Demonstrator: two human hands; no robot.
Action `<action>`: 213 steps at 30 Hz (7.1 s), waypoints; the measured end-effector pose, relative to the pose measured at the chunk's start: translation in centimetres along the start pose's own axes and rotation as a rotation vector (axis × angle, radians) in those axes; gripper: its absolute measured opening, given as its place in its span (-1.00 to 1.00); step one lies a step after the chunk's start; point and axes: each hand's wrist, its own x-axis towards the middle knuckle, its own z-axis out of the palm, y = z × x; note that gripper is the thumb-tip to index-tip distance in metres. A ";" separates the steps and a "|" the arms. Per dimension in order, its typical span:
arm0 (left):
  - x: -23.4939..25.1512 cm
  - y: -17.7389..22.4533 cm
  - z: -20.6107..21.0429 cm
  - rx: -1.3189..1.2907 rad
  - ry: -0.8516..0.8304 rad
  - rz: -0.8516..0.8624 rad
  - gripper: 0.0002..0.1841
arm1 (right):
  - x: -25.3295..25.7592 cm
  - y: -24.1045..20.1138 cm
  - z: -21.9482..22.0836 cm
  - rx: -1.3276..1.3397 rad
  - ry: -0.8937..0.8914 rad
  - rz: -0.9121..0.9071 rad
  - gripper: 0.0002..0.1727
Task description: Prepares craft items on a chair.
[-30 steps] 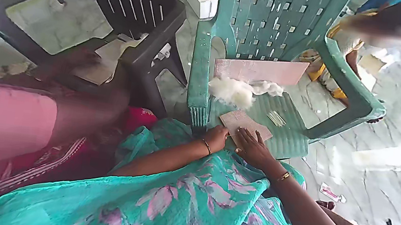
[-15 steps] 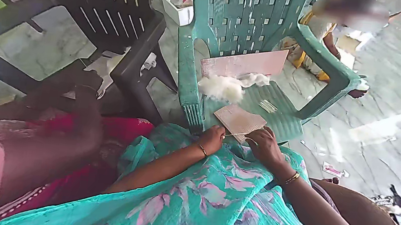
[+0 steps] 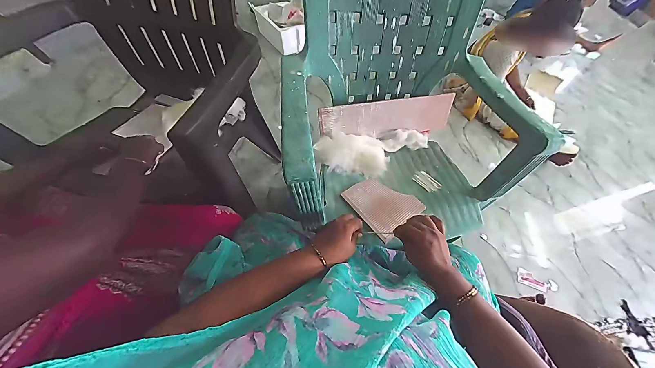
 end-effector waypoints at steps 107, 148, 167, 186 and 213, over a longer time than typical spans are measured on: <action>23.4 2.5 -2.9 0.258 0.093 -0.314 -0.50 | 13.8 9.6 4.8 0.124 -0.230 0.536 -0.77; 22.3 2.1 -5.8 0.068 0.458 -0.544 -0.34 | 13.5 12.0 0.8 1.295 0.184 0.823 -0.77; 10.0 3.1 -4.7 -0.657 0.310 -0.257 -0.89 | 11.1 4.0 0.0 1.402 -0.111 0.593 -0.95; 4.2 0.6 -2.0 -0.084 0.090 -0.411 -0.58 | 10.6 3.4 1.6 0.587 -0.422 0.410 -0.48; 5.4 0.7 -1.9 -0.031 0.076 -0.431 -0.73 | 9.8 3.1 3.3 0.428 -0.330 0.041 -0.83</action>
